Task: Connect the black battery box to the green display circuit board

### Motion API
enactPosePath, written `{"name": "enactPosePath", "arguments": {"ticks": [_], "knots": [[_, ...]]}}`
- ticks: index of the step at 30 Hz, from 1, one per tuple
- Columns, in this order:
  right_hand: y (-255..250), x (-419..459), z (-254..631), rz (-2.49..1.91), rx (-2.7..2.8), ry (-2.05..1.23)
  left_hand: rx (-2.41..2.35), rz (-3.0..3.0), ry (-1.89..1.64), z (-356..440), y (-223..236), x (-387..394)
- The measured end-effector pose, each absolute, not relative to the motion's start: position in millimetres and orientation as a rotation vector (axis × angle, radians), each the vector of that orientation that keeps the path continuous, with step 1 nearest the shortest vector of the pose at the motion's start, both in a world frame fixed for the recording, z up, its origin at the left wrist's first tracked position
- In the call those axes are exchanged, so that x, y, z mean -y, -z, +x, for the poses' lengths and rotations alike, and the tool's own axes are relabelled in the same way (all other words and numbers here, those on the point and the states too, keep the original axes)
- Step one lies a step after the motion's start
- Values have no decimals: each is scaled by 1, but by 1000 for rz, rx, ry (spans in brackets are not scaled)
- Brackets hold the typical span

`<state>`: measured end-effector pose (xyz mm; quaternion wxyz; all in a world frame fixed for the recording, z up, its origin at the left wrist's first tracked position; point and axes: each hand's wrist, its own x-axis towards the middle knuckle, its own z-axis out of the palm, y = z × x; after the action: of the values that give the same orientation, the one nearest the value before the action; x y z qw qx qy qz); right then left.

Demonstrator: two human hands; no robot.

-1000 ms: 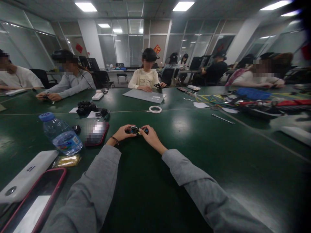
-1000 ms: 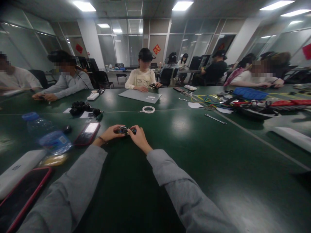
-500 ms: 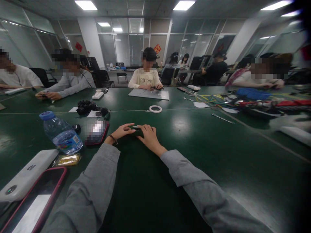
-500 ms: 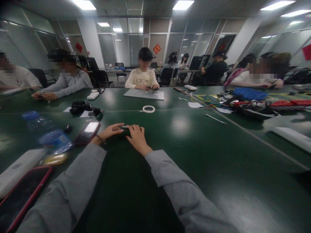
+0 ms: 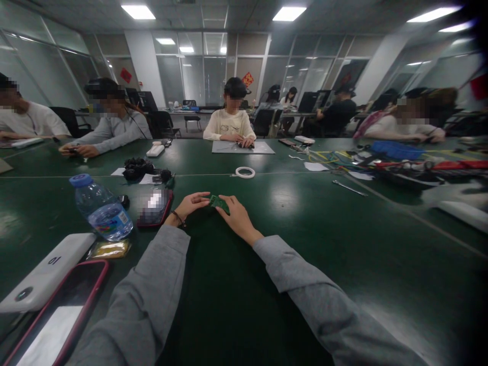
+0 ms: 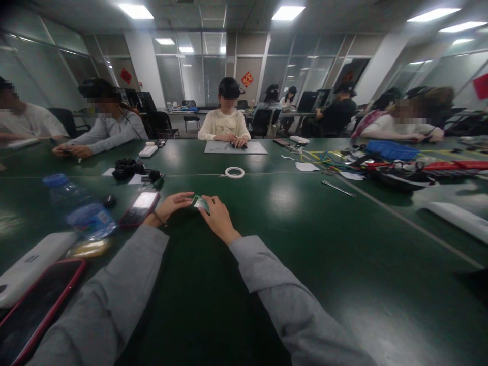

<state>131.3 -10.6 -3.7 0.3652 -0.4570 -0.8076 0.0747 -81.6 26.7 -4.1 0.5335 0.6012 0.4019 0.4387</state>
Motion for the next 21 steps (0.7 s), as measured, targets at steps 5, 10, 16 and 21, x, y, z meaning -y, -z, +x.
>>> {"name": "enactPosePath", "arguments": {"ticks": [5,10,16,21], "knots": [[8,7,130,-1167,2077,-193,-944,1410,-1079,-80,6,-27],[11,6,144,-1162,2078,-259,-978,1417,-1102,-81,8,-28],[10,24,285,-1377,2001,-132,-991,1440,-1114,-81,7,-27],[-12,73,474,-1937,1576,277,-996,1457,-1108,-80,8,-28]]}}
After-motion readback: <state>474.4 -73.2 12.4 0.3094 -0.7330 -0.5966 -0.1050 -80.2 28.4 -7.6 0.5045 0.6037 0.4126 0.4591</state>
